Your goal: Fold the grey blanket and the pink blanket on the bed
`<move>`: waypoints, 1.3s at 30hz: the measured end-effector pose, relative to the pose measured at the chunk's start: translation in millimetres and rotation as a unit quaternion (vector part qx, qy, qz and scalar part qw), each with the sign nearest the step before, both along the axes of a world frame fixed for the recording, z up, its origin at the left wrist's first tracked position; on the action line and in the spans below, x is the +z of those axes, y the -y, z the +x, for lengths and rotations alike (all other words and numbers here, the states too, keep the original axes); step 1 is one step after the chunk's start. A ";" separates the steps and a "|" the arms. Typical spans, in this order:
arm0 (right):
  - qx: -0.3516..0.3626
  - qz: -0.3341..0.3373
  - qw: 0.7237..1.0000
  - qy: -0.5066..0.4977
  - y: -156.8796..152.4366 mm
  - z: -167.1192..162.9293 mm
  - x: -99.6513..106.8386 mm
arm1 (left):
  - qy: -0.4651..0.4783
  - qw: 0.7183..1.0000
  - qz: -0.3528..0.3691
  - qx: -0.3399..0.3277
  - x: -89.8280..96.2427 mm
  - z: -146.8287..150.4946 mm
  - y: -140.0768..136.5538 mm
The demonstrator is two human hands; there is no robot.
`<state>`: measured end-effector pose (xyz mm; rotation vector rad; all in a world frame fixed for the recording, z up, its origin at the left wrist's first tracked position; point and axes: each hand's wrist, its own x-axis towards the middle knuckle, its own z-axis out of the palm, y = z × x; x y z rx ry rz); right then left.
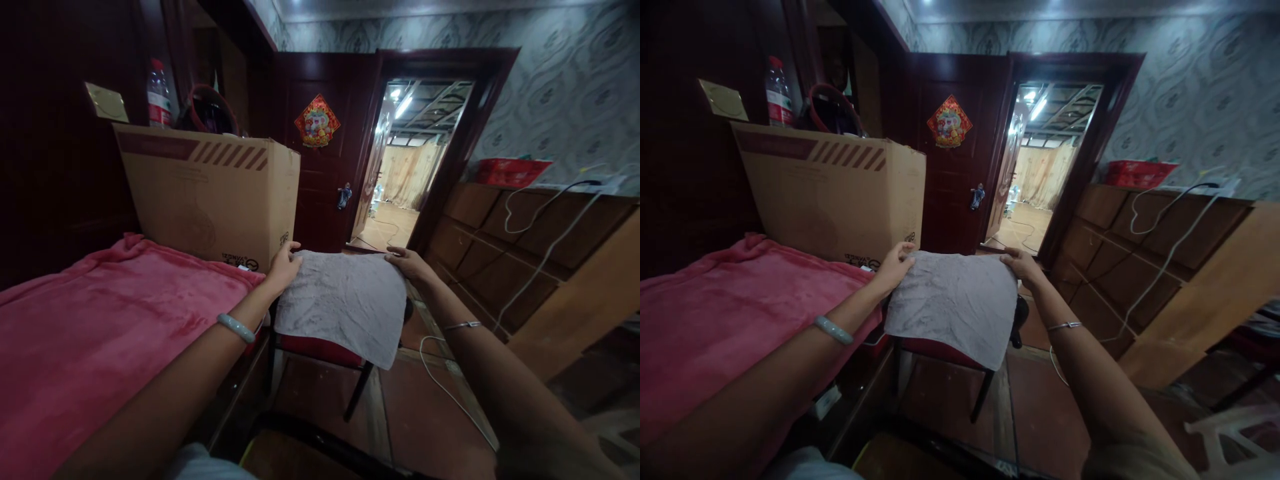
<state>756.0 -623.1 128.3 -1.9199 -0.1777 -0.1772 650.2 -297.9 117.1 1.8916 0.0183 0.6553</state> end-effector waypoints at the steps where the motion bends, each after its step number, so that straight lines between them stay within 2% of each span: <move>1: 0.010 -0.004 1.000 0.012 0.1 1.4 -0.5 | 0.018 1.000 0.004 0.003 -2.8 -0.7 0.7; 4: 0.031 -0.056 0.998 0.010 -0.6 2.6 -2.7 | 0.030 0.999 0.024 0.019 -14.4 -2.6 -0.7; 7: -0.011 -0.198 0.980 0.017 -2.3 -1.9 -0.5 | -0.018 0.999 0.050 0.003 -20.8 -4.2 -7.9; 10: -0.064 -0.280 0.956 0.059 -4.9 -12.0 10.4 | -0.040 0.993 0.113 0.009 -10.8 -7.4 -15.2; 12: -0.072 -0.313 0.936 0.145 -10.0 -22.4 19.6 | 0.005 0.983 0.179 0.047 3.8 -10.4 -14.4; 14: -0.043 -0.347 0.900 0.259 -20.4 -35.2 25.6 | 0.061 0.963 0.258 0.048 19.3 -12.6 -6.7; 16: 0.014 -0.378 0.861 0.339 -34.9 -48.8 24.9 | 0.091 0.935 0.343 0.011 29.8 -12.1 6.1; 18: 0.068 -0.424 0.831 0.354 -49.8 -60.7 16.7 | 0.084 0.898 0.430 -0.038 31.6 -8.8 19.2; 21: 0.099 -0.478 0.813 0.318 -64.6 -71.7 -1.4 | 0.048 0.846 0.522 -0.095 19.7 -2.1 30.3; 23: 0.097 -0.485 0.812 0.311 -67.6 -74.3 -10.2 | 0.044 0.831 0.545 -0.099 8.6 0.9 30.7; 27: 0.097 -0.473 0.812 0.328 -65.7 -72.8 -14.5 | 0.086 0.824 0.555 -0.070 -5.2 3.0 25.5; 39: 0.091 -0.447 0.816 0.354 -61.9 -66.0 -24.0 | 0.119 0.821 0.555 -0.059 -14.9 8.4 23.7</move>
